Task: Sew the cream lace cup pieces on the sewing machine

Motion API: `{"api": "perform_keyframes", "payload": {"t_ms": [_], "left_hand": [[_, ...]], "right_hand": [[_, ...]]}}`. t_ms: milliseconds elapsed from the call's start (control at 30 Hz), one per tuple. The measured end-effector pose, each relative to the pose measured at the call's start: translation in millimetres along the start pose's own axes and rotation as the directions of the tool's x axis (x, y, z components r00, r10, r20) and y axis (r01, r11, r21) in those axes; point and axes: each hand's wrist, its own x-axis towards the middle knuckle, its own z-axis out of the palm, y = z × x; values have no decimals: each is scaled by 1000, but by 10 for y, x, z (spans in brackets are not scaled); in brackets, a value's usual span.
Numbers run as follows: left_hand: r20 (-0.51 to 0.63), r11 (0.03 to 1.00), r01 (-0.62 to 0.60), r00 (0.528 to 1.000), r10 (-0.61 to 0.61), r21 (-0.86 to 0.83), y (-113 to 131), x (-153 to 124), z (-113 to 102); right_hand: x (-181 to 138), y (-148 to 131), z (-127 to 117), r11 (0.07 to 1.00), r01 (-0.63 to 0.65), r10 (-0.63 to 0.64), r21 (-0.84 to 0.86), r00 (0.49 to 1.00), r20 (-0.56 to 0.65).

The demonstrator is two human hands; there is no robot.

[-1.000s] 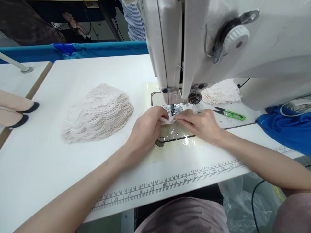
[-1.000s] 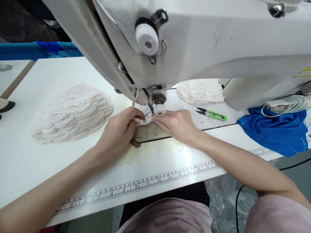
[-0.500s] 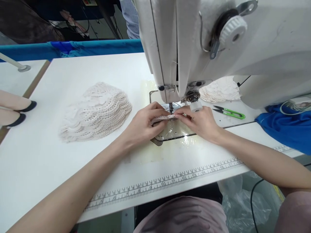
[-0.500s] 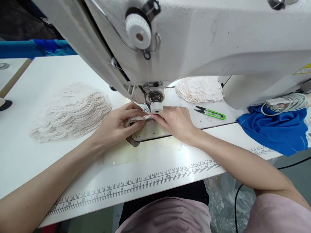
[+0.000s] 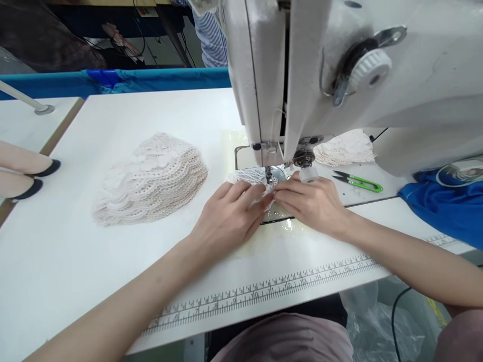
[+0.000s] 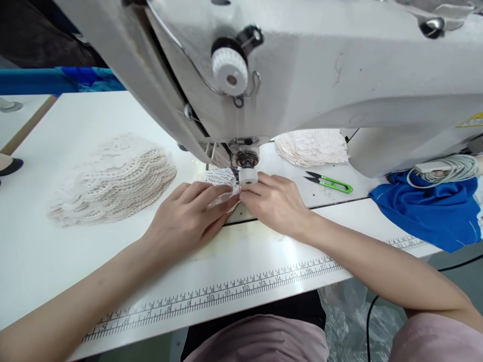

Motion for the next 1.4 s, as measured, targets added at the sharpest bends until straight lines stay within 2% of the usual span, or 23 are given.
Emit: {"api": "perform_keyframes", "payload": {"t_ms": [67, 167, 300, 700, 900, 1033, 1200, 1400], "left_hand": [[-1, 992, -30, 1000, 31, 124, 63, -23, -39], [30, 986, -31, 999, 26, 165, 105, -27, -86], [59, 986, -38, 998, 29, 160, 88, -28, -93], [24, 989, 20, 999, -23, 145, 34, -1, -36], [29, 991, 27, 999, -31, 131, -35, 24, 0], [35, 993, 46, 998, -50, 108, 25, -4, -34], [36, 993, 14, 999, -18, 120, 133, -61, -96], [51, 994, 13, 998, -19, 113, 114, -51, -101]], "right_hand": [[-4, -14, -6, 997, 55, -56, -63, 998, -26], [-16, -23, 0, 989, 88, -92, -116, 995, -28], [-32, -25, 11, 986, 101, -103, -130, 995, -8], [-9, -13, 19, 985, 96, -95, -145, 995, 12], [-2, 16, 30, 983, 76, -67, -167, 996, 62], [-9, 23, 25, 981, 66, -52, -181, 995, 85], [-18, 5, -1, 984, 98, -87, -149, 993, 74], [-20, -3, -10, 978, 114, -104, -172, 992, 64]]}}
